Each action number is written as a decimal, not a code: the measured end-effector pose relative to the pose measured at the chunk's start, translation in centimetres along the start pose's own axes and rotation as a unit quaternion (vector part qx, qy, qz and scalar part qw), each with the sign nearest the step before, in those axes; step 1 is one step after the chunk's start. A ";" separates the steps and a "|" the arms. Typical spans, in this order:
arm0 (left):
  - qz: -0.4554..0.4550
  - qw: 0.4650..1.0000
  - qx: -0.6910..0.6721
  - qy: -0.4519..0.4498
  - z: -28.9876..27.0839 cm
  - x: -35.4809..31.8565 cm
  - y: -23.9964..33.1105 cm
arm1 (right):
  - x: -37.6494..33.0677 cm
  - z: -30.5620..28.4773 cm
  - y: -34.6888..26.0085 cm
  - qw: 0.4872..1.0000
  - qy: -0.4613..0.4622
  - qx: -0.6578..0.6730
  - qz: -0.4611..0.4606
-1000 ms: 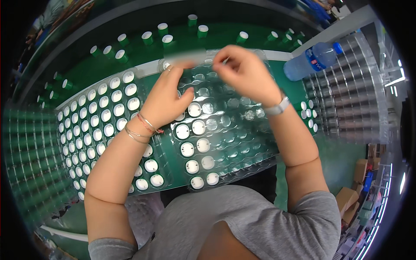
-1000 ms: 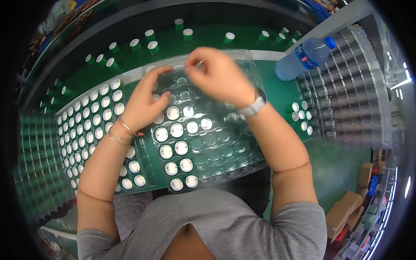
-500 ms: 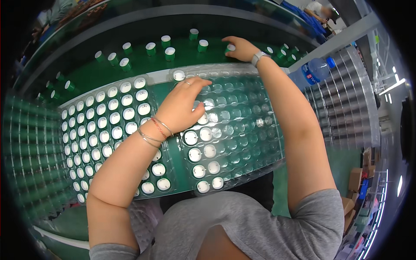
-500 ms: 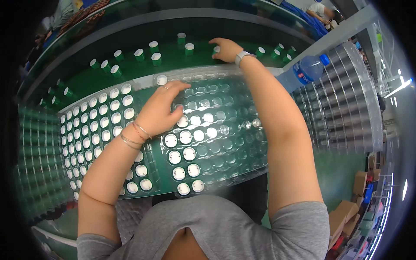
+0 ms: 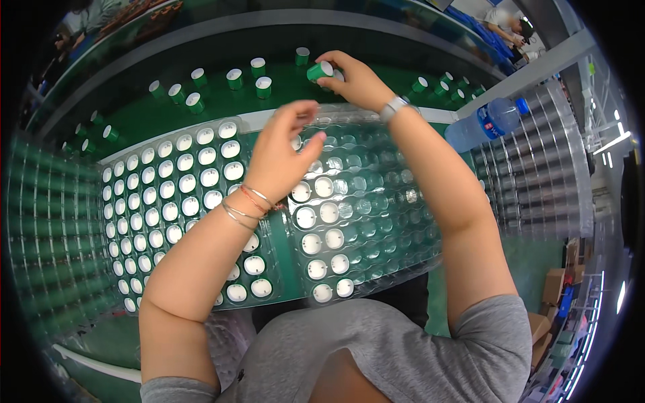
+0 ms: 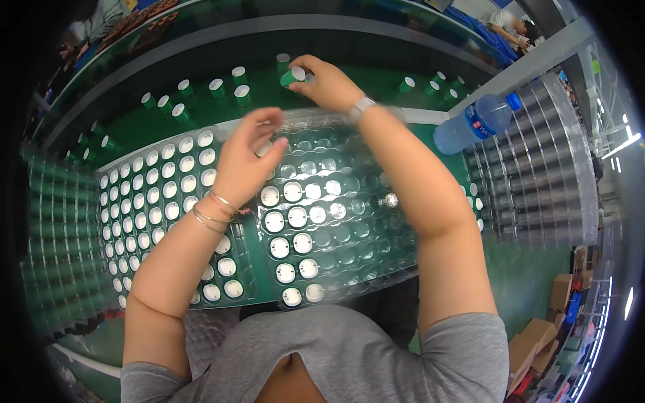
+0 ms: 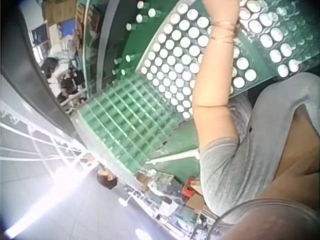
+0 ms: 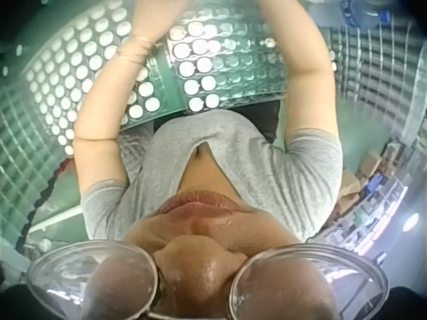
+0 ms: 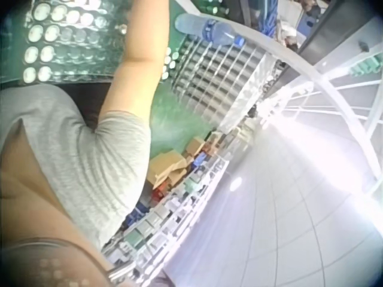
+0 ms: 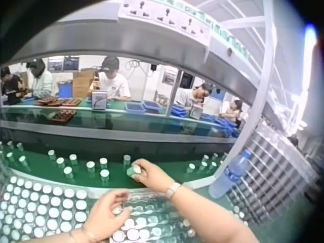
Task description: Manually placing green cylindrical electronic components into plastic sorting trays.
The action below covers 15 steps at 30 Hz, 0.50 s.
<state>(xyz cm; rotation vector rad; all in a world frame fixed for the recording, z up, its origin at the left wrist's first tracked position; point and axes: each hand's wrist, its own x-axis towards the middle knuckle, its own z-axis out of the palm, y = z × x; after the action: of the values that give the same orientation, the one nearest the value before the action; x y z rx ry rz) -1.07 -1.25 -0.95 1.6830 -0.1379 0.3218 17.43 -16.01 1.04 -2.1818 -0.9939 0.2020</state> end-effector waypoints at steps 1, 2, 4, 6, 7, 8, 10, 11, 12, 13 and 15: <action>0.000 1.000 0.000 -0.002 0.0 0.2 0.1 | -1.5 -0.4 -1.1 0.998 0.006 0.065 0.010; -0.004 0.998 -0.042 0.037 0.1 0.4 0.2 | -3.1 -0.4 -1.3 0.989 -0.005 0.144 0.011; -0.017 0.992 -0.103 0.069 -0.2 0.5 0.1 | -6.3 0.4 -2.7 0.967 -0.023 0.251 0.022; -0.037 0.988 -0.145 0.025 0.0 0.4 0.1 | -8.8 0.9 -3.6 0.946 -0.050 0.320 0.001; -0.056 0.981 -0.185 -0.013 0.1 0.3 0.1 | -9.7 1.5 -3.8 0.934 -0.053 0.352 -0.009; -0.048 0.987 -0.151 -0.034 0.1 0.3 0.8 | -10.4 1.7 -4.0 0.923 -0.052 0.381 -0.010; -0.035 0.990 -0.129 -0.038 0.2 0.3 1.2 | -10.8 1.6 -3.5 0.927 -0.036 0.372 -0.020; -0.019 0.993 -0.109 -0.040 0.2 0.3 1.3 | -10.9 1.6 -3.4 0.932 -0.022 0.359 -0.032; -0.019 0.995 -0.095 -0.026 0.2 0.4 1.3 | -11.1 1.2 -3.7 0.928 -0.001 0.372 -0.019; -0.021 0.995 -0.093 -0.029 0.1 0.4 1.2 | -11.1 1.1 -3.3 0.927 0.002 0.374 -0.019; -0.026 0.997 -0.068 0.010 -0.1 0.6 1.2 | -10.9 0.7 -2.6 0.931 0.025 0.365 0.014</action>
<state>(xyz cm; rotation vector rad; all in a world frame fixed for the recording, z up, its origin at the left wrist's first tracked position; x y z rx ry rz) -0.83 -1.22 0.42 1.5455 -0.0990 0.2830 8.06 -22.23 0.65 -1.5069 -0.7024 0.4483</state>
